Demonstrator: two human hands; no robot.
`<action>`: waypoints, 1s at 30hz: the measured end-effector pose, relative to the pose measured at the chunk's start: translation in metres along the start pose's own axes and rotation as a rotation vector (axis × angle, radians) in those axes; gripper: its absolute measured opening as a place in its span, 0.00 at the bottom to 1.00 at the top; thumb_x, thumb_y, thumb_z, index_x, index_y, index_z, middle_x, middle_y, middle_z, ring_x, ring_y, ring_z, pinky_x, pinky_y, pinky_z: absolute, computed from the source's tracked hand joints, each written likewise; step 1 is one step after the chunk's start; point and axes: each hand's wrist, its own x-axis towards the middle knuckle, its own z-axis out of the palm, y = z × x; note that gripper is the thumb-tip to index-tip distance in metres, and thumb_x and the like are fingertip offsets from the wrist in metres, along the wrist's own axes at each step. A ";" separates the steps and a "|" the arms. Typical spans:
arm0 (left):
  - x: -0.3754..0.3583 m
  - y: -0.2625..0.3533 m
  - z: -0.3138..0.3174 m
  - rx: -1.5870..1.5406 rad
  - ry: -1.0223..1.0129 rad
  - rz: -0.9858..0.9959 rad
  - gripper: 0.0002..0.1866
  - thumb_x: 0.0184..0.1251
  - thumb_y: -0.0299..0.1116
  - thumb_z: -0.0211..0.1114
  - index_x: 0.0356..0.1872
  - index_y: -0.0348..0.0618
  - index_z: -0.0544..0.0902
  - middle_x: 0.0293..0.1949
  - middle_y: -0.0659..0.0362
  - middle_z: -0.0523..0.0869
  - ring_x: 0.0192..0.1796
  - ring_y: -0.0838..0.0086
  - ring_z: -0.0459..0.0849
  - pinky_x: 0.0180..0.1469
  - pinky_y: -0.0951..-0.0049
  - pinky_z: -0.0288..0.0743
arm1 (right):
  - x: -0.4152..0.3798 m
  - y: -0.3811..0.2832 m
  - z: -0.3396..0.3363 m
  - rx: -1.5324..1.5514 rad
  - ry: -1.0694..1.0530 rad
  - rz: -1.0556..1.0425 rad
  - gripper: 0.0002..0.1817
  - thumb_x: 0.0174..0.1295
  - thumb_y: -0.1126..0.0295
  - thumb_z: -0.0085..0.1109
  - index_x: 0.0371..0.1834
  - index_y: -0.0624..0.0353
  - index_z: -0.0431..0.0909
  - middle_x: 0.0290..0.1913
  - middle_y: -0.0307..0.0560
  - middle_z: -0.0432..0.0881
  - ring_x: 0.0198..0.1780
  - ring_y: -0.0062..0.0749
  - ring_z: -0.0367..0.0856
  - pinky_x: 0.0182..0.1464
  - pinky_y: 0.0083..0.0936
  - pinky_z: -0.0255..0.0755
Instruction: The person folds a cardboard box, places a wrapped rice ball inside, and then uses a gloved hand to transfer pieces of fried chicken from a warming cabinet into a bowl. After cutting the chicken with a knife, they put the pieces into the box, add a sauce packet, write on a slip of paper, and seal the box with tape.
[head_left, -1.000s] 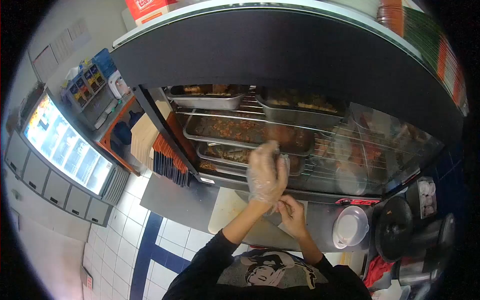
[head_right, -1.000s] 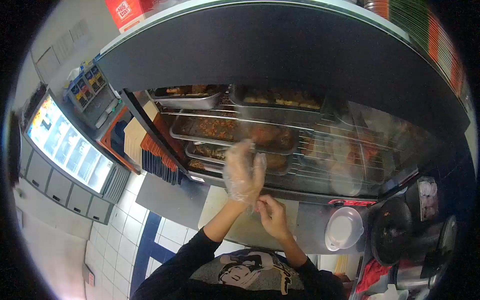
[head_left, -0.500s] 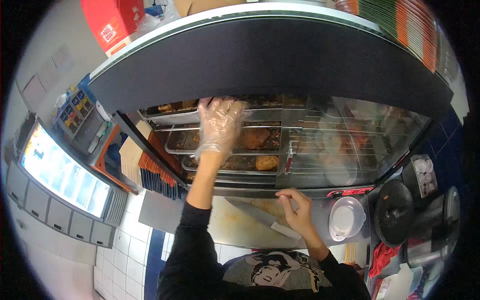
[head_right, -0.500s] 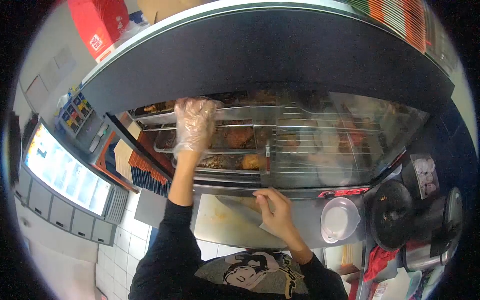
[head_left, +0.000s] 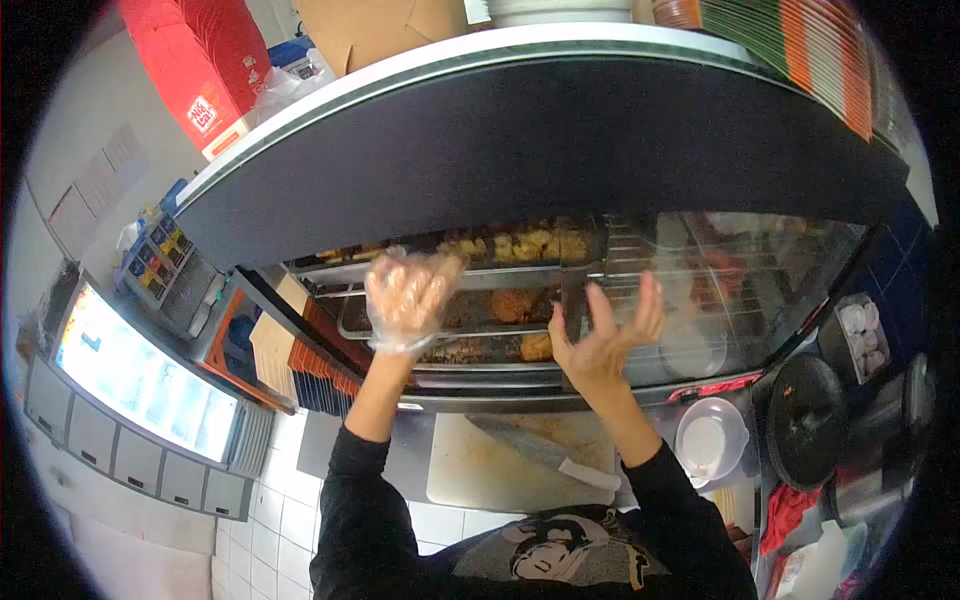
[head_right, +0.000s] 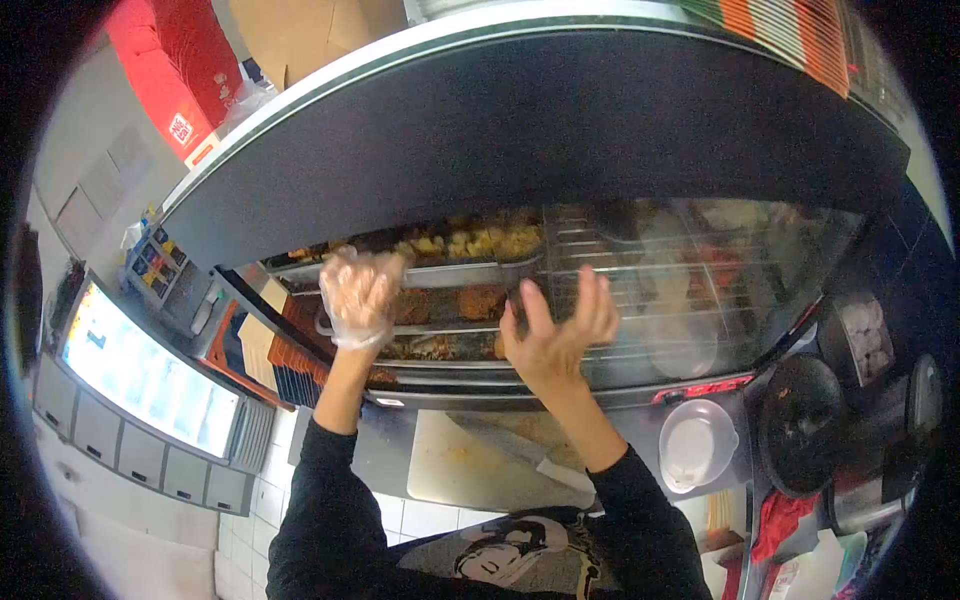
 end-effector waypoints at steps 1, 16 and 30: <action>-0.003 0.003 0.000 -0.007 0.003 -0.011 0.17 0.44 0.31 0.66 0.41 0.51 0.82 0.30 0.64 0.80 0.37 0.71 0.79 0.50 0.59 0.69 | -0.001 0.004 0.002 0.004 0.025 -0.015 0.30 0.49 0.63 0.68 0.57 0.45 0.66 0.67 0.69 0.54 0.69 0.61 0.47 0.63 0.58 0.41; 0.088 -0.051 0.027 -0.427 -1.230 -0.148 0.17 0.68 0.40 0.51 0.48 0.44 0.82 0.39 0.50 0.84 0.36 0.64 0.84 0.44 0.62 0.76 | -0.033 -0.001 -0.057 0.217 -0.186 0.155 0.48 0.47 0.63 0.69 0.68 0.47 0.45 0.69 0.74 0.43 0.71 0.68 0.43 0.68 0.58 0.44; 0.088 -0.052 0.054 -0.373 -1.404 -0.185 0.17 0.69 0.39 0.51 0.50 0.43 0.80 0.41 0.50 0.84 0.39 0.63 0.84 0.45 0.62 0.76 | -0.096 0.024 -0.109 0.489 -0.468 0.309 0.40 0.50 0.69 0.63 0.63 0.54 0.47 0.65 0.76 0.53 0.65 0.64 0.57 0.61 0.53 0.51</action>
